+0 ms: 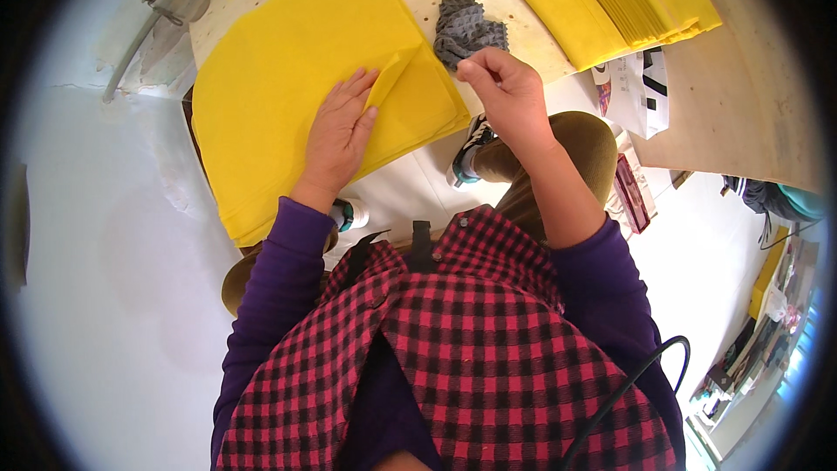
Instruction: The person folds yellow fabric sheets on a low table, aligning edges and pressing folds flat. They stack the folded pieces and repeat the process with additional sheets.
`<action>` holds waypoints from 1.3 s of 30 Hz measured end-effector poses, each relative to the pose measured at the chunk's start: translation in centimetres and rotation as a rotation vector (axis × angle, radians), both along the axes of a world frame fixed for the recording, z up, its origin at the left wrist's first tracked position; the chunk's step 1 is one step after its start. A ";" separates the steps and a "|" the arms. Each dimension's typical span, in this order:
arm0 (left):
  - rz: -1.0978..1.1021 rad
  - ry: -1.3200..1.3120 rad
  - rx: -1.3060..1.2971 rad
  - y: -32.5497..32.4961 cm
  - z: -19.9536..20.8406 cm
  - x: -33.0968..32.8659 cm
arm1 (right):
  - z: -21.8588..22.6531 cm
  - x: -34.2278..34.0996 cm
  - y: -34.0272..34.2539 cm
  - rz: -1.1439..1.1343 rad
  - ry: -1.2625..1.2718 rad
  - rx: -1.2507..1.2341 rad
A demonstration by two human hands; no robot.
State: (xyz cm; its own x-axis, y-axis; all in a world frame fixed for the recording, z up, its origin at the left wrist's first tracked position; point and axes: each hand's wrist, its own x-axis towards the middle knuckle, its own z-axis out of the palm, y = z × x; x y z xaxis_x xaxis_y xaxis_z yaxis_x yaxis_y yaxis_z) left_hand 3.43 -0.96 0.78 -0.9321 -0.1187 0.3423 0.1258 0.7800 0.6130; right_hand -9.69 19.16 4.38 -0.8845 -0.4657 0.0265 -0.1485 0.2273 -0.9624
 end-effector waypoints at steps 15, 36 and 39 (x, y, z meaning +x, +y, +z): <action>0.008 0.027 0.041 0.2 0.0 0.2 | 16.9 11.8 -0.7 1.127 0.412 -0.609; 0.015 0.028 0.031 0.0 -0.4 0.1 | -0.8 -1.0 0.9 0.419 0.097 0.037; 0.010 0.025 0.028 0.0 -0.3 0.1 | -1.2 -1.3 1.0 0.458 0.122 0.167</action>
State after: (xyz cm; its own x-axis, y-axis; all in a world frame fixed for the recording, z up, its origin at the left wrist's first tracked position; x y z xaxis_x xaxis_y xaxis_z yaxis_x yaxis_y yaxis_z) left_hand 3.54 -1.00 0.43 -0.9218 -0.1382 0.3622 0.1335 0.7639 0.6314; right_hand -10.99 20.13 3.19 -0.5831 -0.8124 0.0089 -0.3783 0.2618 -0.8879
